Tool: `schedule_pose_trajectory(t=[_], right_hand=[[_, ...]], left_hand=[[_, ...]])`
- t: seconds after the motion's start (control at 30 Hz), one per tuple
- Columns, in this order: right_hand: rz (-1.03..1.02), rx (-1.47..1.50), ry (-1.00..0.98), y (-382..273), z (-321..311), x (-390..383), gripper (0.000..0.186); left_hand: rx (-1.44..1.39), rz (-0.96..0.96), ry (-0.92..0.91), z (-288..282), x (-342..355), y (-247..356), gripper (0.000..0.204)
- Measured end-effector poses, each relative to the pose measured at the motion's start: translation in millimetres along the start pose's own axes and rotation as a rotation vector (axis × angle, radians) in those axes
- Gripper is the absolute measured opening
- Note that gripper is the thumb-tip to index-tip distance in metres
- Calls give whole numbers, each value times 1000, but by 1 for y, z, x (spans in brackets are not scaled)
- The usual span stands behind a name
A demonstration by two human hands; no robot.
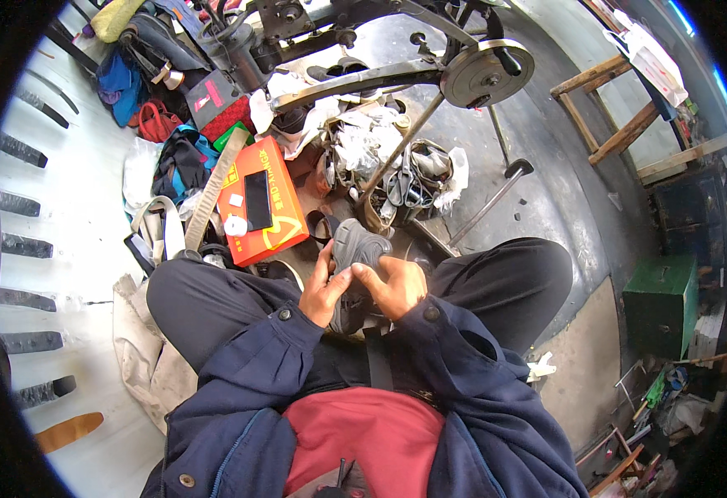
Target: The person sits cross-legged and uses pliers to pull and adjust the upper of a dark shoe. They then stand, retrieve a spool of thread from a shelf, return to the sewing machine, and thread the needle.
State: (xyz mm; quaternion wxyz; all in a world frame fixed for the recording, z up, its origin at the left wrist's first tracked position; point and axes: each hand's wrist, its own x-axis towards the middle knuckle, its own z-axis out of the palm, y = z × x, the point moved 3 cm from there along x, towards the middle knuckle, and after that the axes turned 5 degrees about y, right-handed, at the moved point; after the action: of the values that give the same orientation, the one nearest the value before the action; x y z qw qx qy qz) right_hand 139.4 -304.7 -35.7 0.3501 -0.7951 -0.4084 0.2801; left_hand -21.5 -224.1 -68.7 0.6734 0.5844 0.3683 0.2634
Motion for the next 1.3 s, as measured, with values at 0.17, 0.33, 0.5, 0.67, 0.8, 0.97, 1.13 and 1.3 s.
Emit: schedule_pose_trajectory(t=[0.17,0.33,0.5,0.67,0.8,0.97,1.13,1.3], right_hand=[[-41,10,98,-3,-4,-5,52],[26,24,-98,-3,-5,0,56],[-131,244,-18,-16,-10,-3,47],[-117,376,41,-13,-13,-11,42],[-143,696,115,-8,-12,-17,26],[-39,785,72,1,-8,-18,21],[40,395,40,5,-4,-10,37],[-34,28,12,4,-7,-7,49]], left_hand=[[-133,-71,-26,10,0,-4,70],[-412,-247,-15,3,5,-11,53],[-780,-445,77,-9,7,-15,44],[-876,-461,46,-3,7,-11,43],[-777,-507,82,5,6,-10,48],[-735,-461,98,7,9,-14,46],[-473,-321,145,1,10,-25,43],[-381,-153,101,14,7,-34,56]])
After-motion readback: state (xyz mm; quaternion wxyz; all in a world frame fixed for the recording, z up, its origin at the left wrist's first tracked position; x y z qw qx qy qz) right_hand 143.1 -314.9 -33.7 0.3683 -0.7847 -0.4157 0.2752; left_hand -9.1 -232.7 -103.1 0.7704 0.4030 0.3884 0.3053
